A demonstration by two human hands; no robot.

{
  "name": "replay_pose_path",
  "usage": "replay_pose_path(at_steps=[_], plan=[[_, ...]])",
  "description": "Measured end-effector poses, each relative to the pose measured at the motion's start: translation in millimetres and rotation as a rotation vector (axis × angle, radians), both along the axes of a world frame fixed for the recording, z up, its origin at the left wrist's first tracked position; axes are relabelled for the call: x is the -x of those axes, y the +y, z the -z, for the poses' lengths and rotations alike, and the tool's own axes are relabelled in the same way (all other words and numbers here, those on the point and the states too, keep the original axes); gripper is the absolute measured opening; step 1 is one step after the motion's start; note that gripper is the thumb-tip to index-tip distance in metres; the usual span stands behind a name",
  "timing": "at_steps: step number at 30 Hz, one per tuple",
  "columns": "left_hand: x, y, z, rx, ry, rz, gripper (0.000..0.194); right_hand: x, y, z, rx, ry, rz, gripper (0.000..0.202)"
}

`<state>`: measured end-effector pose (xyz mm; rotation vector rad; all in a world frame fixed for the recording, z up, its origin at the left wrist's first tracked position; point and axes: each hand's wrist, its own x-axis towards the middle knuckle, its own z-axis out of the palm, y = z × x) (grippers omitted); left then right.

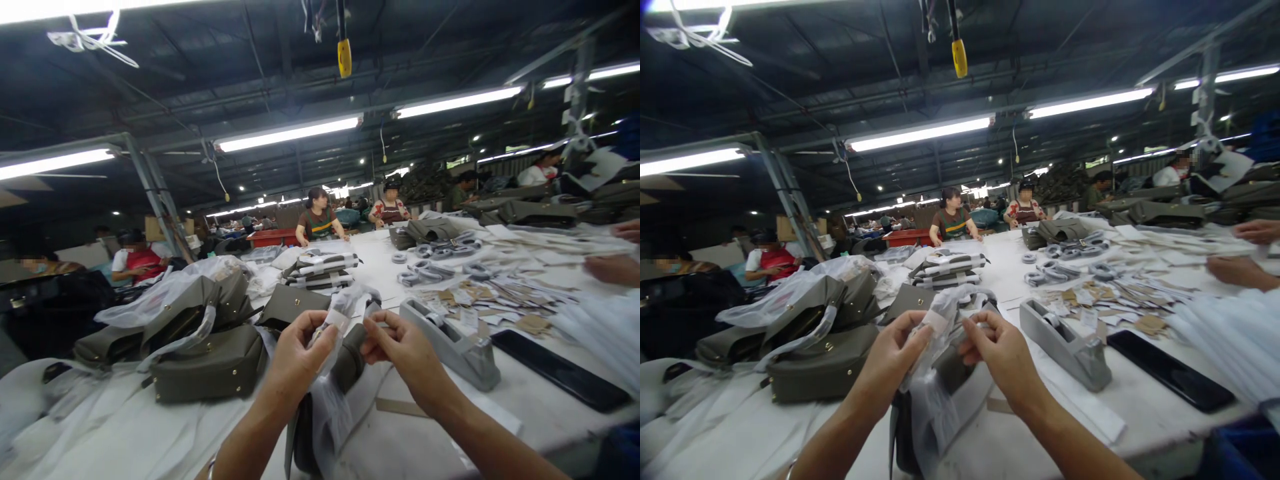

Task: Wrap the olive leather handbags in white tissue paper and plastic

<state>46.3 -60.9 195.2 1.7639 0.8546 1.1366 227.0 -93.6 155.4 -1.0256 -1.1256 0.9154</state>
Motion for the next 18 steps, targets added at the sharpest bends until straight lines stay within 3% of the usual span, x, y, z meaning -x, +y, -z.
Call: replay_pose_path(at_steps=[4,6,10,14,18], plan=[[-2,4,5.3,-0.107,0.043,-0.025,0.030,11,-13,-8.9,-0.019,0.141,-0.098,0.089],[-3,5,7.8,-0.158,0.034,-0.049,0.029,15,-14,-11.7,-0.043,0.115,-0.114,0.100],[-3,4,10.9,-0.231,0.054,-0.129,0.042,24,-8,-11.3,-0.065,0.117,-0.099,0.099],[-1,-1,12.9,-0.314,0.103,-0.175,0.028,32,-2,-13.1,-0.066,0.144,-0.040,0.094],[0,-5,12.3,-0.331,0.053,-0.125,0.020,37,2,-21.5,-0.061,0.215,-0.037,0.094]])
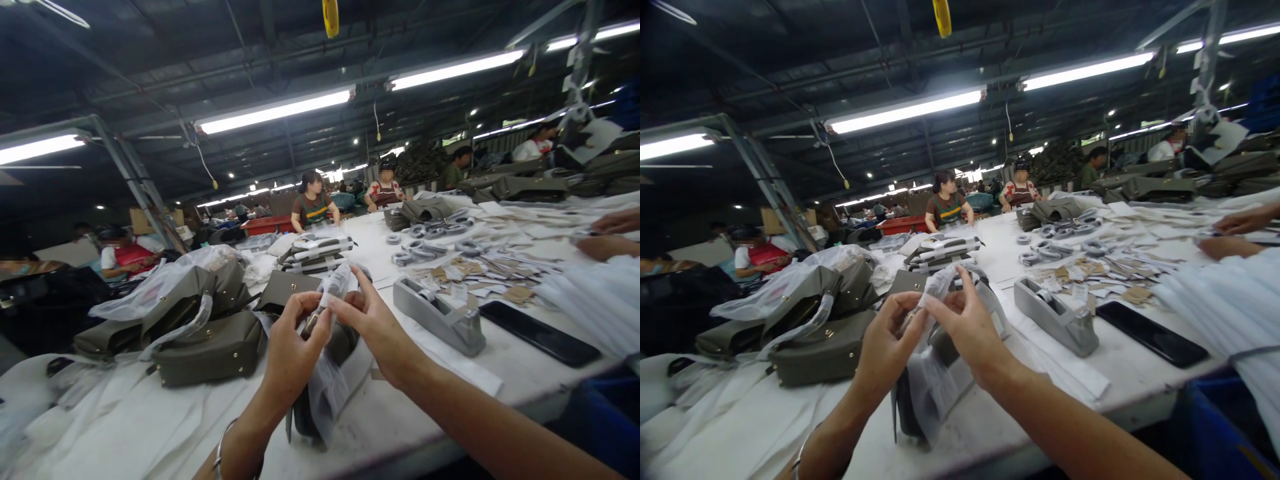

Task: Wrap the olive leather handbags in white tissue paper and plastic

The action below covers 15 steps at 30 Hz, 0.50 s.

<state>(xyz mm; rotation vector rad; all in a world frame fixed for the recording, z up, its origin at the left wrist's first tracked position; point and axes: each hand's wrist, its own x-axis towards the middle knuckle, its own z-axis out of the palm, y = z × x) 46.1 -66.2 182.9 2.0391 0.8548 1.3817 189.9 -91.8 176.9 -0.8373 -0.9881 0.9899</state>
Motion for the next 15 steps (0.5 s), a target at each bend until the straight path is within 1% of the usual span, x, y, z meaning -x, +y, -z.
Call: replay_pose_path(at_steps=[3,5,7,9,10,12,13,15], plan=[[3,-2,-1.2,0.027,0.036,0.043,0.028,-2,3,-4.3,-0.037,0.012,0.002,0.092],[7,-2,0.4,0.018,0.086,0.007,0.034,-8,4,-2.3,-0.062,-0.068,-0.005,0.094],[14,0,5.8,-0.002,0.123,-0.063,0.039,-20,5,5.4,-0.084,-0.173,-0.057,0.095],[22,3,15.0,-0.015,0.133,-0.139,0.045,-42,6,18.6,-0.083,-0.267,-0.087,0.086],[26,5,20.5,-0.014,0.133,-0.169,0.047,-57,8,26.7,-0.068,-0.334,-0.049,0.076],[33,7,31.4,-0.005,0.123,-0.210,0.049,-98,12,44.1,-0.003,-0.509,0.128,0.058],[35,7,36.3,0.006,0.127,-0.222,0.048,-123,15,52.6,0.046,-0.636,0.276,0.053],[38,6,44.4,0.020,0.165,-0.247,0.049,-179,21,68.2,0.135,-0.741,0.433,0.047]])
